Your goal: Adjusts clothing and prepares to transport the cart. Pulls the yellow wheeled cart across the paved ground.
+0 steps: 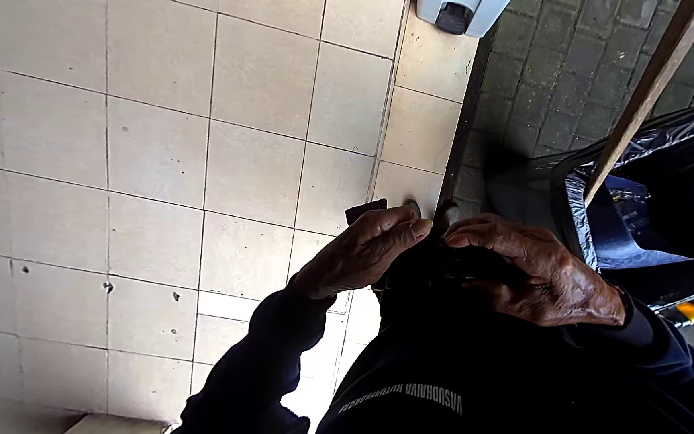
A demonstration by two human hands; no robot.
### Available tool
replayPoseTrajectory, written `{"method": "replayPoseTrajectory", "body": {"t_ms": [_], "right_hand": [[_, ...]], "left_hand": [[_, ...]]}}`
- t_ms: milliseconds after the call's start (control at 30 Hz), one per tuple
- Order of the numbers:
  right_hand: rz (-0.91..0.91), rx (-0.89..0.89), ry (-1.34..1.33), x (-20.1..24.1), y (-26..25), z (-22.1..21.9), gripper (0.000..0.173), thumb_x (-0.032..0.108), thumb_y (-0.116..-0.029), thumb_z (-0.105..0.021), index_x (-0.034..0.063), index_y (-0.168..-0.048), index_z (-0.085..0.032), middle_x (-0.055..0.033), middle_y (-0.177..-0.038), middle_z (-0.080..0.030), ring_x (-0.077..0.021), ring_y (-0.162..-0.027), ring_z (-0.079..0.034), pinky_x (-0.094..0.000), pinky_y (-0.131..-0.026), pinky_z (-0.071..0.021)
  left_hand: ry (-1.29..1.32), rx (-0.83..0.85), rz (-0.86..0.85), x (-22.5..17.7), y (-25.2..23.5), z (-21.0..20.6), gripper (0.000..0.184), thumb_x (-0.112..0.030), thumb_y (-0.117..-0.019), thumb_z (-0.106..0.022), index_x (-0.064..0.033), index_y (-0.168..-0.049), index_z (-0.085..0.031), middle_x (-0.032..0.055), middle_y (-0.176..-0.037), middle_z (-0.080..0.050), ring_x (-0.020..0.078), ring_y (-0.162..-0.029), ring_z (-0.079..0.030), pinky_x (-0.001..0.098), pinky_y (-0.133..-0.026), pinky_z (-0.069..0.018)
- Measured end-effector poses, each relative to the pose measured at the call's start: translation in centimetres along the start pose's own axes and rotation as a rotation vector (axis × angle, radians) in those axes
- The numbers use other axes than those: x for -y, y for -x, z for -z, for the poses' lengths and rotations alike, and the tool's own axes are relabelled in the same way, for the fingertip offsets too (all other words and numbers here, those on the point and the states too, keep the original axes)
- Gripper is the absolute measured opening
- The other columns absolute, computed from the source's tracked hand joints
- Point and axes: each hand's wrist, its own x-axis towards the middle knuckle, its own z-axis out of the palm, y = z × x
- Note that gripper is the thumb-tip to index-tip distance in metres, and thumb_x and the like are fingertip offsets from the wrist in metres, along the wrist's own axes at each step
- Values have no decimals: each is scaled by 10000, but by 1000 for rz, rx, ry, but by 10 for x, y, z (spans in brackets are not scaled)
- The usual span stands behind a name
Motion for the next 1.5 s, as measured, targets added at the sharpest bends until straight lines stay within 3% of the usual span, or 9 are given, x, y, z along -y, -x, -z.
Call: {"method": "replayPoseTrajectory", "body": {"t_ms": [200, 367, 633, 800, 900, 1033, 1200, 1333, 1500], "right_hand": [[59, 87, 92, 2, -2, -1, 359, 191, -973, -641, -21, -1262, -653, -171, -1248, -697, -239, -1235, -633, -367, -1086, -505], [-35, 59, 42, 3, -2, -1, 490, 250, -954, -746, -49, -1319, -613, -143, -1281, -682, -140, -1210, -640, -286, -1065, -524], [-67, 91, 50, 7, -11, -6, 468, 231, -972, -720, -57, -1317, -592, -152, -1237, -698, -130, -1164, -665, -267, -1028, -540], [-50, 105, 259, 6, -16, -13, 445, 290, -1010, -647, -20, -1324, -588, -139, -1104, -716, -156, -970, -691, -288, -843, -572], [-58, 111, 295, -1, -20, -15, 442, 314, -1017, -635, 1, -1327, -604, -134, -1114, -722, -164, -971, -700, -311, -837, -578], [-120, 176, 282, -11, -24, -20, 401, 343, -1020, -623, 46, -1289, -654, -113, -1172, -721, -161, -1030, -702, -326, -882, -577], [-185, 221, 337, -22, -30, -19, 343, 348, -1043, -580, 77, -1201, -716, -76, -1140, -725, -136, -1011, -695, -317, -886, -579], [-187, 291, 337, -32, -35, -19, 314, 331, -1055, -548, 104, -1125, -753, -50, -1165, -734, -160, -1156, -659, -343, -1001, -531], [-231, 226, 206, -35, -31, -11, 264, 249, -1054, -571, 63, -1106, -752, -56, -1111, -738, -81, -1051, -681, -258, -952, -556]], "left_hand": [[-66, 112, 79, -3, -9, 0, 348, -283, -1084, -500, -134, -782, -588, -61, -634, -497, 13, -567, -477, 168, -514, -371], [-146, 130, 87, -8, -12, 1, 364, -314, -1092, -485, -141, -788, -585, -69, -628, -478, 8, -549, -449, 170, -498, -345], [-208, 115, 135, -3, -12, -4, 382, -367, -1100, -442, -156, -831, -612, -71, -676, -528, 6, -608, -509, 190, -543, -400], [-207, 46, 144, 0, -14, -13, 380, -321, -1107, -400, -144, -873, -641, -53, -712, -560, 25, -656, -553, 215, -576, -449], [-243, -33, 157, 6, -17, -12, 406, -366, -1113, -381, -146, -850, -599, -33, -693, -526, 63, -619, -526, 242, -544, -422], [-293, -114, 138, 26, -8, -1, 370, -353, -1122, -378, -113, -998, -631, -24, -752, -600, 57, -673, -583, 246, -610, -484], [18, -165, 147, 75, 10, 15, 484, -383, -1130, -320, -83, -1230, -686, 38, -1055, -766, 149, -1005, -725, 366, -922, -585], [288, -193, 148, 108, 20, 6, 549, -434, -1118, -312, -51, -1281, -669, 95, -1115, -750, 179, -1010, -718, 353, -921, -575], [311, -474, 311, 176, 34, -5, 474, -431, -1104, -402, -84, -1287, -669, 81, -1150, -739, 189, -1043, -709, 391, -922, -576]]}}
